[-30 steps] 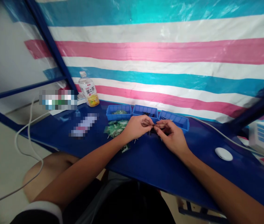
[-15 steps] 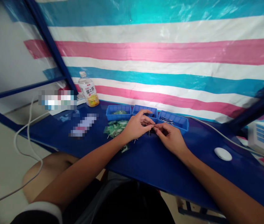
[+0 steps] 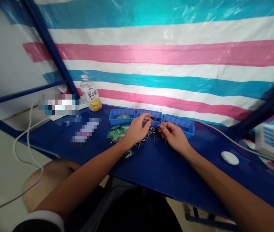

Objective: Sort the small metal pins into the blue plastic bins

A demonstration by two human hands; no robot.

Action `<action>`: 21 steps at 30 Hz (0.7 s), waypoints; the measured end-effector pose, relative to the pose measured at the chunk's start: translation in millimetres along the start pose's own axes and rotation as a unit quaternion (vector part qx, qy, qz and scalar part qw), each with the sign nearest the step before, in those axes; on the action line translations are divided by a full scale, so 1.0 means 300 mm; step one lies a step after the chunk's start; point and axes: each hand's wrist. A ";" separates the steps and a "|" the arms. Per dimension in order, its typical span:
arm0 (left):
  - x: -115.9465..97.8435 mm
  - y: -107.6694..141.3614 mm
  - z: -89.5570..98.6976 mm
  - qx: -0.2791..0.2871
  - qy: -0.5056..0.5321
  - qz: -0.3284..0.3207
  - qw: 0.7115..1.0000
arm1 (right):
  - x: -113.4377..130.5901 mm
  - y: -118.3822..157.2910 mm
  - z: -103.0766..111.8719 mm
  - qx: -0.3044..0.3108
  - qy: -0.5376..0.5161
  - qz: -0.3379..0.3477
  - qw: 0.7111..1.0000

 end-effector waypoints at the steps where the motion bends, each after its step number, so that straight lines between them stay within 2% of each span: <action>1: 0.002 0.000 -0.001 0.001 -0.004 0.001 1.000 | -0.001 -0.013 -0.002 -0.006 0.000 0.001 1.000; 5: 0.004 0.002 -0.007 0.010 -0.014 0.000 1.000 | -0.006 -0.047 -0.001 -0.028 0.067 0.003 0.997; 7: 0.003 0.003 -0.008 0.011 -0.016 0.000 1.000 | -0.004 -0.042 0.001 -0.025 0.134 0.034 0.990; 9: 0.002 0.003 -0.006 0.012 -0.015 -0.001 1.000 | 0.003 -0.025 -0.002 0.002 0.214 0.101 0.972; 12: -0.001 0.004 -0.002 0.012 -0.007 -0.003 1.000 | 0.010 0.003 -0.016 0.085 0.306 0.229 0.920; 14: -0.003 0.004 0.000 0.012 -0.003 -0.002 1.000 | 0.006 0.013 -0.027 0.134 0.335 0.281 0.889; 17: -0.006 0.004 -0.001 0.014 -0.001 0.002 1.000 | -0.010 0.011 -0.035 0.165 0.350 0.305 0.870; 21: -0.008 0.003 -0.002 0.014 0.000 0.005 1.000 | -0.031 -0.002 -0.025 0.163 0.373 0.316 0.857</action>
Point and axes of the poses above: each hand's wrist, its own y-axis away from the middle knuckle, its own z-axis out of the back of the hand, x = y × z, and after that the axes turned 8 degrees about -y, right-handed
